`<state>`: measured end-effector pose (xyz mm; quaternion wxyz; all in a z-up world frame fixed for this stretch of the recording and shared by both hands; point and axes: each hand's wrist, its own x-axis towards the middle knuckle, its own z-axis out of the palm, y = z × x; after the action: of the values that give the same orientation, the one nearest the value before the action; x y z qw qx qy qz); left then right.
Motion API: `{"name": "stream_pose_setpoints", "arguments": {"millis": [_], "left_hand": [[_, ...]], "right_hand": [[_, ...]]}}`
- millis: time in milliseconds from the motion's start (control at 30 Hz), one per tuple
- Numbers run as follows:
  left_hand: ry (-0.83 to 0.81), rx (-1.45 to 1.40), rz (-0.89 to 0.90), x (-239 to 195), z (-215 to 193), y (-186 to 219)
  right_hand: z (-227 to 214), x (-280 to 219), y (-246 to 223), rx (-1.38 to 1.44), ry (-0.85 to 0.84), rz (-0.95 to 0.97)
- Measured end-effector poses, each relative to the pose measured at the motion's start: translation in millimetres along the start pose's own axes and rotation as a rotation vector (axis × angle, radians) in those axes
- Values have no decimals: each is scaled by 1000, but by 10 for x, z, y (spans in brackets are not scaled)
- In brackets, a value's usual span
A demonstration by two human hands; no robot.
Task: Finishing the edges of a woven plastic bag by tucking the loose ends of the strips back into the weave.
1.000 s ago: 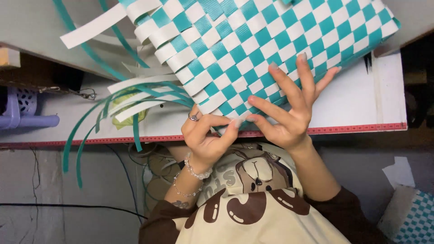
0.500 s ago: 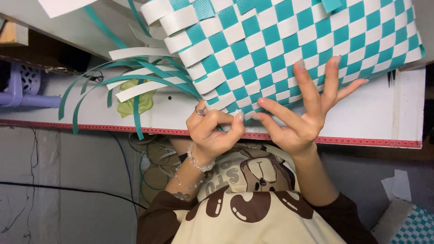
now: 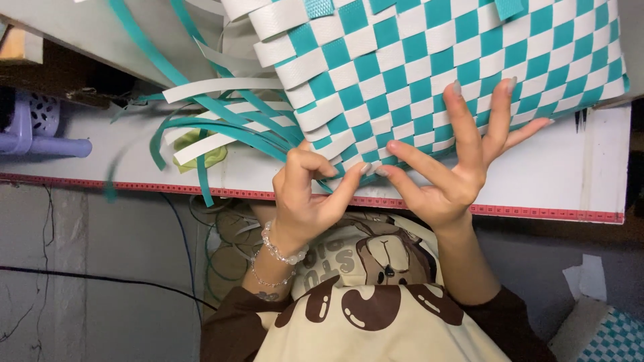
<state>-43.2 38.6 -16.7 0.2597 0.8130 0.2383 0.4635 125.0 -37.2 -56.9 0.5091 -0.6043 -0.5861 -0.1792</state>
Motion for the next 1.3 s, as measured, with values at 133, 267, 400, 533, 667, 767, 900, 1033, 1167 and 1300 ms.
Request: {"name": "stream_pose_setpoints", "arguments": {"millis": [133,267,400,533,667,767,900,1033,1167,1300], "left_hand": [[-49,-27,-97,14,-41,23],[-156,-89,-157,59,-111,30],[-282,-8,-203,164,-194,110],[-314,2,-252,237,-256,194],[-351,18,-374,294,-248,215],[-285,54,-338,289,-163,192],[-169,141,-129,196,-21,48],[-215,129,122,307,-146,97],[-471,62,83,351,-369,76],[-592,-149,-101,410,-452,39]], "right_hand": [[5,-11,1,0,-3,5],[0,-5,-8,4,-12,13],[-5,-5,-28,14,-30,43],[-8,-20,-25,23,-21,23],[5,-26,-10,16,-13,18],[29,-34,-7,17,-2,13],[28,-46,-5,9,-1,33],[-8,-26,9,28,6,51],[-23,-24,17,36,-19,48],[-28,-46,37,42,-19,44]]}}
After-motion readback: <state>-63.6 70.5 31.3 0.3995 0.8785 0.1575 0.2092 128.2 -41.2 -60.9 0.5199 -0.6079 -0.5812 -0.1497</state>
